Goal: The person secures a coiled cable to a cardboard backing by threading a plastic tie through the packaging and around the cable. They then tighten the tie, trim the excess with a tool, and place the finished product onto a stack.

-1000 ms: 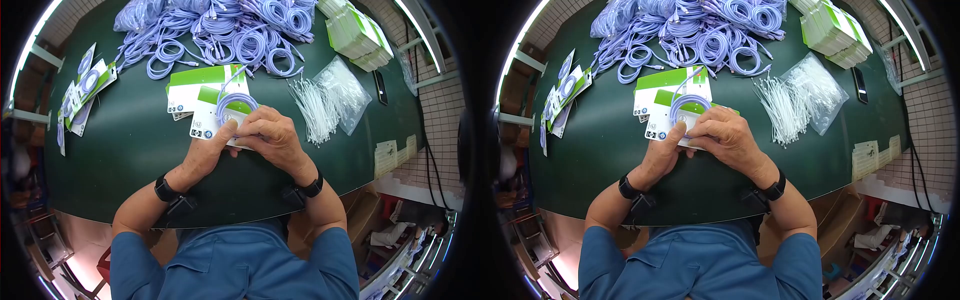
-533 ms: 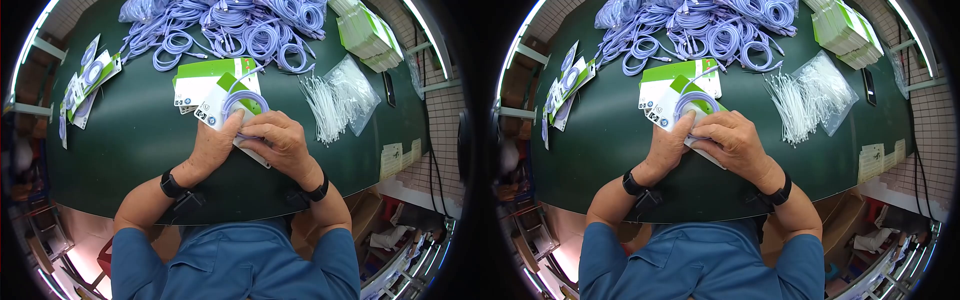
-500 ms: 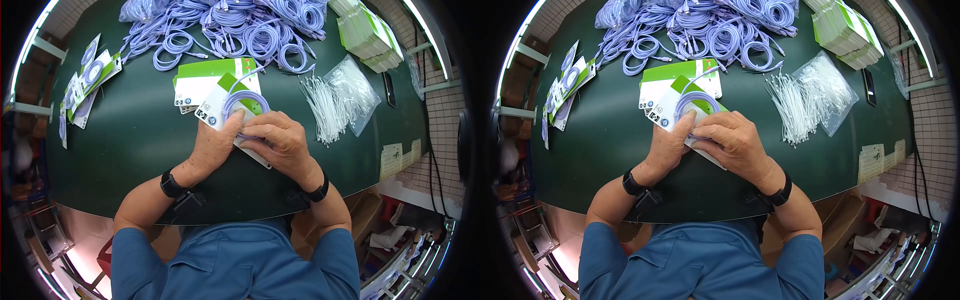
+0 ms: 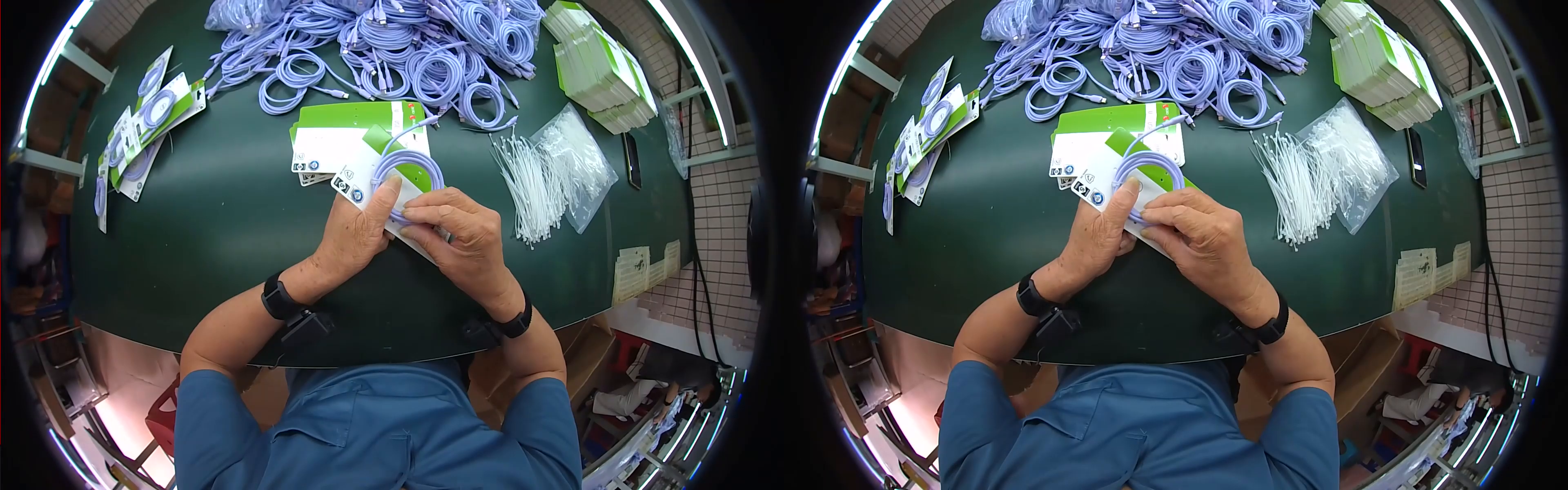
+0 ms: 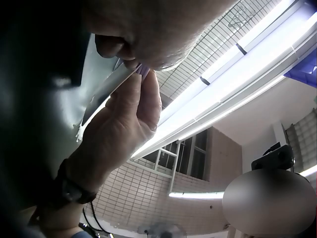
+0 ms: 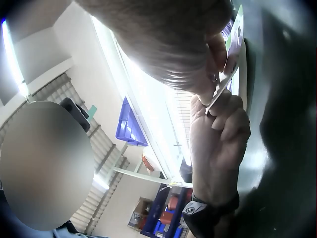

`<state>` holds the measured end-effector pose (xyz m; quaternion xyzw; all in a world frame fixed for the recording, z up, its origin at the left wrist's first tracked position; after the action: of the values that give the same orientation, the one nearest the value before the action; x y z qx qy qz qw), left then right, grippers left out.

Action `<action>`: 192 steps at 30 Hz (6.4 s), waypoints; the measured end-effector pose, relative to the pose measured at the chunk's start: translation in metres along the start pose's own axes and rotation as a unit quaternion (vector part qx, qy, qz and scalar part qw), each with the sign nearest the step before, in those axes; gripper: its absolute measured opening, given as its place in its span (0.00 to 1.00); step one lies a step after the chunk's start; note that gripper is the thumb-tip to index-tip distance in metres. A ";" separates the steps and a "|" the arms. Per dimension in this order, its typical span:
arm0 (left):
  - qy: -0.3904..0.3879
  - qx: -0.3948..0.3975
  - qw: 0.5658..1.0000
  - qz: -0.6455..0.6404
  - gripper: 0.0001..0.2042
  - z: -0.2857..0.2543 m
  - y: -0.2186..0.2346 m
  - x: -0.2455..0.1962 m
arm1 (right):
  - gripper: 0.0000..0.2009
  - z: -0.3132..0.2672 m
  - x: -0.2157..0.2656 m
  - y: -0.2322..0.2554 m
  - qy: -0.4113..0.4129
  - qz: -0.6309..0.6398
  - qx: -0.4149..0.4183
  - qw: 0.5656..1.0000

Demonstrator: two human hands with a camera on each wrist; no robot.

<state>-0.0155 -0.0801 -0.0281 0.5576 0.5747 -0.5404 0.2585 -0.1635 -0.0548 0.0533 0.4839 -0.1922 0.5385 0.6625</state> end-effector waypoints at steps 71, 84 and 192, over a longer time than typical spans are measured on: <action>-0.134 -0.065 0.988 0.040 0.16 -0.004 0.014 -0.021 | 0.06 -0.020 -0.103 0.113 -0.231 -0.411 -0.051 0.880; -0.147 -0.057 0.986 0.054 0.13 -0.007 0.011 -0.021 | 0.04 -0.017 -0.109 0.119 -0.222 -0.365 -0.037 0.903; -0.633 0.227 0.593 0.443 0.18 -0.095 -0.079 -0.078 | 0.07 0.006 0.031 0.071 -0.048 0.142 0.055 0.987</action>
<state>-0.0402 -0.0053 0.0955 0.3018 -0.1926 -0.6897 0.6294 -0.2145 -0.0473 0.1110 0.5125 -0.2608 0.6129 0.5419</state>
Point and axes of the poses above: each hand's wrist, its own z-axis towards the middle knuckle, its own y-axis out of the back of the hand, x = y × z, the point moved 8 cm from there along z, towards the middle knuckle, and after that the axes turned 1 degree about y, right-handed, at the moved point
